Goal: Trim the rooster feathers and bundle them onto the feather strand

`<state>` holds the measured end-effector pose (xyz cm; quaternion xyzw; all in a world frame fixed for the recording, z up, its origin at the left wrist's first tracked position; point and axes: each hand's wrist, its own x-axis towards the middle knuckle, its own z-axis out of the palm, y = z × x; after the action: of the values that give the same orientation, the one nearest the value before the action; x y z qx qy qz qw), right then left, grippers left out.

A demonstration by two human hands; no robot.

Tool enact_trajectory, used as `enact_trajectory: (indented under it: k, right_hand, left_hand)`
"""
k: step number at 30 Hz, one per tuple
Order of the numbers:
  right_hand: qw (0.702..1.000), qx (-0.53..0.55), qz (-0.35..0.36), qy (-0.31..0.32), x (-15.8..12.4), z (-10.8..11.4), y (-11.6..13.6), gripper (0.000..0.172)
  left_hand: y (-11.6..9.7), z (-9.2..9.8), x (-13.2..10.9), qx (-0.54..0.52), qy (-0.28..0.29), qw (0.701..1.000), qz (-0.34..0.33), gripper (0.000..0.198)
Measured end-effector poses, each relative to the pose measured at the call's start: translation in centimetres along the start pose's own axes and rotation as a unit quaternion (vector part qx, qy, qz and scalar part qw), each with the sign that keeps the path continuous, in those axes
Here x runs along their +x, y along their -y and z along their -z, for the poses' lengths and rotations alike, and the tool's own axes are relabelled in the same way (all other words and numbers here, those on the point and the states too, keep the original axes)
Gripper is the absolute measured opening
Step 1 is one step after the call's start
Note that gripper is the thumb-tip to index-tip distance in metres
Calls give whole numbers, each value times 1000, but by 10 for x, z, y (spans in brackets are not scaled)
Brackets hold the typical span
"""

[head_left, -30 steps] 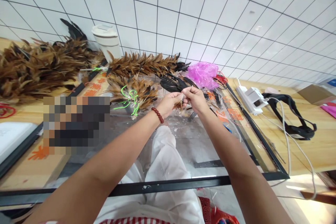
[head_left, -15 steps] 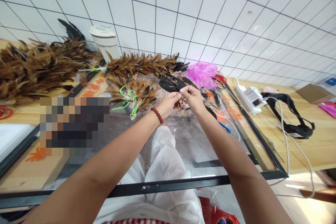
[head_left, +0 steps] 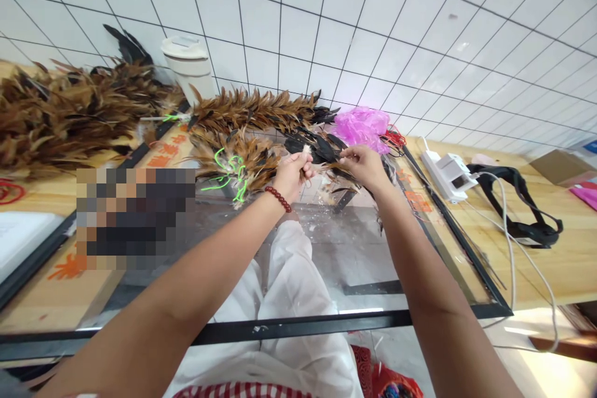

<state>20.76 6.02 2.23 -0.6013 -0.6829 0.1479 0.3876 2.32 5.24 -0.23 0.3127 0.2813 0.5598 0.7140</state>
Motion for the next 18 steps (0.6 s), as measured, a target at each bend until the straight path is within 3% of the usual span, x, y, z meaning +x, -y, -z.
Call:
enact_trajectory:
  k: [5, 9, 13, 18]
  right_hand:
    - [970, -215, 109, 36, -7, -10, -5, 27]
    - [942, -318, 90, 55, -8, -5, -8, 22]
    - [965, -260, 35, 9, 0, 19, -11, 15]
    - [998, -46, -40, 9, 10, 41, -15, 10]
  left_hand:
    - [-2, 3, 3, -25, -15, 1000, -4, 21]
    - [0, 3, 3, -18, -19, 1000, -4, 20]
    - [1, 4, 3, -17, -17, 1000, 0, 20]
    - [1, 4, 4, -19, -15, 1000, -1, 20]
